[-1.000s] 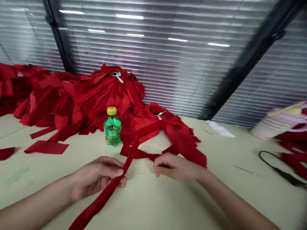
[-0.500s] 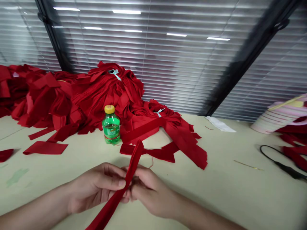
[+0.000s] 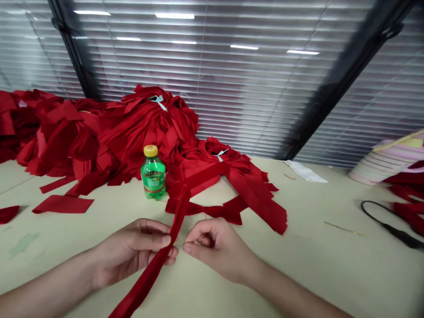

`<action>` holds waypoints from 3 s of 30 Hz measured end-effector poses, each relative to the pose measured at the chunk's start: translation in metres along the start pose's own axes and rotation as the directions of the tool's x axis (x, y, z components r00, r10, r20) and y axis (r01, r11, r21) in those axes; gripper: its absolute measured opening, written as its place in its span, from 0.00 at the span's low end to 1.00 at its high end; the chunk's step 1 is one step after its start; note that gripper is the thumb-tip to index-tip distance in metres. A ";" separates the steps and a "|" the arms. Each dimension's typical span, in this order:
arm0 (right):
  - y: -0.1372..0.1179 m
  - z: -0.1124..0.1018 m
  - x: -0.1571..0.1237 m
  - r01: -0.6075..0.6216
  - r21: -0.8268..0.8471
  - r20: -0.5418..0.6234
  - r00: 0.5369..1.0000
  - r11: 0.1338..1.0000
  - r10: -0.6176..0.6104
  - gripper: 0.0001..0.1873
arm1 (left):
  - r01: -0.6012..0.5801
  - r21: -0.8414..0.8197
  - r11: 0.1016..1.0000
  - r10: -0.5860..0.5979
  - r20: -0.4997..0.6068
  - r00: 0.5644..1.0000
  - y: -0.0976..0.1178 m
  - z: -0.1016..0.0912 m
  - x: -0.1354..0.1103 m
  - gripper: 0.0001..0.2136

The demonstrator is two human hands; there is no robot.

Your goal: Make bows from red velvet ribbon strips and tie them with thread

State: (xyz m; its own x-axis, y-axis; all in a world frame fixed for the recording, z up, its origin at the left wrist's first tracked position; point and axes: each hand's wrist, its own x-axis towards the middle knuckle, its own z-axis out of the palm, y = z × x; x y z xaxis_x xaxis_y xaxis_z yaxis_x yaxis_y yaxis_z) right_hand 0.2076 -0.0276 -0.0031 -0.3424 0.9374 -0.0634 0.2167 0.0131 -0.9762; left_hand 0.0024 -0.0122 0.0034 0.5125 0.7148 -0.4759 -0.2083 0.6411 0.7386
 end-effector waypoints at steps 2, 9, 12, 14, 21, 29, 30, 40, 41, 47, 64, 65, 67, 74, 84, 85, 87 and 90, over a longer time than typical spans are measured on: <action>-0.004 -0.005 0.000 0.029 0.022 -0.069 0.997 0.999 -0.027 0.08 | -0.026 -0.028 0.999 0.024 -0.045 0.999 -0.001 0.001 0.001 0.09; -0.004 0.014 0.001 0.173 0.383 -0.272 0.960 0.907 -0.068 0.10 | -0.081 0.050 0.995 0.085 -0.095 0.992 -0.013 0.006 0.001 0.09; 0.002 0.028 0.001 0.165 0.347 -0.200 0.975 0.923 -0.099 0.09 | -0.076 0.076 0.994 0.085 -0.114 0.990 -0.017 0.008 -0.002 0.09; 0.006 0.033 0.000 0.134 0.281 -0.214 0.974 0.950 -0.074 0.08 | -0.064 0.056 0.996 0.074 -0.187 0.979 -0.017 0.010 -0.004 0.09; 0.012 0.028 0.000 -0.007 0.444 -0.094 0.994 0.896 0.054 0.08 | -0.054 0.085 0.995 0.061 -0.080 0.995 -0.014 0.011 -0.005 0.05; 0.014 0.025 0.004 -0.108 0.541 0.049 0.994 0.834 0.097 0.08 | -0.141 0.199 0.970 0.127 0.081 0.989 -0.017 0.013 -0.004 0.11; 0.012 0.026 0.004 -0.122 0.531 0.029 0.992 0.839 0.126 0.08 | -0.154 0.211 0.965 0.142 0.072 0.987 -0.018 0.013 -0.004 0.11; 0.011 0.027 0.003 -0.106 0.512 -0.036 0.989 0.852 0.145 0.11 | -0.283 0.374 0.883 0.261 0.109 0.959 -0.014 0.016 -0.006 0.11; 0.012 0.026 0.003 -0.105 0.518 -0.031 0.989 0.849 0.142 0.11 | -0.290 0.379 0.879 0.271 0.105 0.957 -0.014 0.017 -0.007 0.11; 0.010 0.028 0.003 -0.113 0.534 -0.023 0.989 0.838 0.148 0.13 | -0.338 0.430 0.837 0.333 0.090 0.939 -0.016 0.021 -0.009 0.11; 0.010 0.030 0.000 -0.069 0.568 -0.019 0.995 0.820 0.097 0.10 | -0.227 0.299 0.927 0.201 0.115 0.973 -0.013 0.014 -0.009 0.08; 0.011 0.029 0.001 -0.062 0.577 -0.010 0.996 0.814 0.083 0.10 | -0.202 0.247 0.948 0.175 0.129 0.976 -0.014 0.013 -0.008 0.07; 0.011 0.028 0.001 -0.068 0.588 0.018 0.997 0.806 0.071 0.10 | -0.156 0.146 0.977 0.139 0.122 0.983 -0.014 0.010 -0.006 0.05; 0.006 0.024 -0.002 -0.113 0.581 0.019 0.992 0.806 0.126 0.10 | -0.128 0.150 0.980 0.111 0.118 0.987 -0.010 0.008 0.001 0.05; -0.001 0.028 -0.008 -0.173 0.576 -0.041 0.970 0.799 0.240 0.12 | -0.099 0.125 0.987 0.085 0.111 0.990 -0.012 0.004 0.003 0.05; -0.001 0.028 -0.008 -0.171 0.574 -0.052 0.968 0.801 0.244 0.13 | -0.111 0.131 0.985 0.096 0.115 0.989 -0.012 0.004 0.003 0.05; -0.001 0.029 -0.008 -0.161 0.572 -0.070 0.967 0.804 0.244 0.13 | -0.149 0.136 0.979 0.132 0.131 0.983 -0.012 0.005 0.003 0.04; 0.000 0.031 -0.008 -0.139 0.576 -0.091 0.968 0.805 0.232 0.12 | -0.211 0.130 0.969 0.188 0.167 0.968 -0.015 0.005 0.003 0.04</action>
State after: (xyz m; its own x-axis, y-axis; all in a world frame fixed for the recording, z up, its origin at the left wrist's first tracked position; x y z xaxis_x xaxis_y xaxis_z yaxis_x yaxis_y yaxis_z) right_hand 0.1821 -0.0461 -0.0087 -0.1983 0.9425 -0.2692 -0.3047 -0.3203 -0.8970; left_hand 0.0113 -0.0207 -0.0069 0.5956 0.7660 -0.2420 -0.2018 0.4342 0.8779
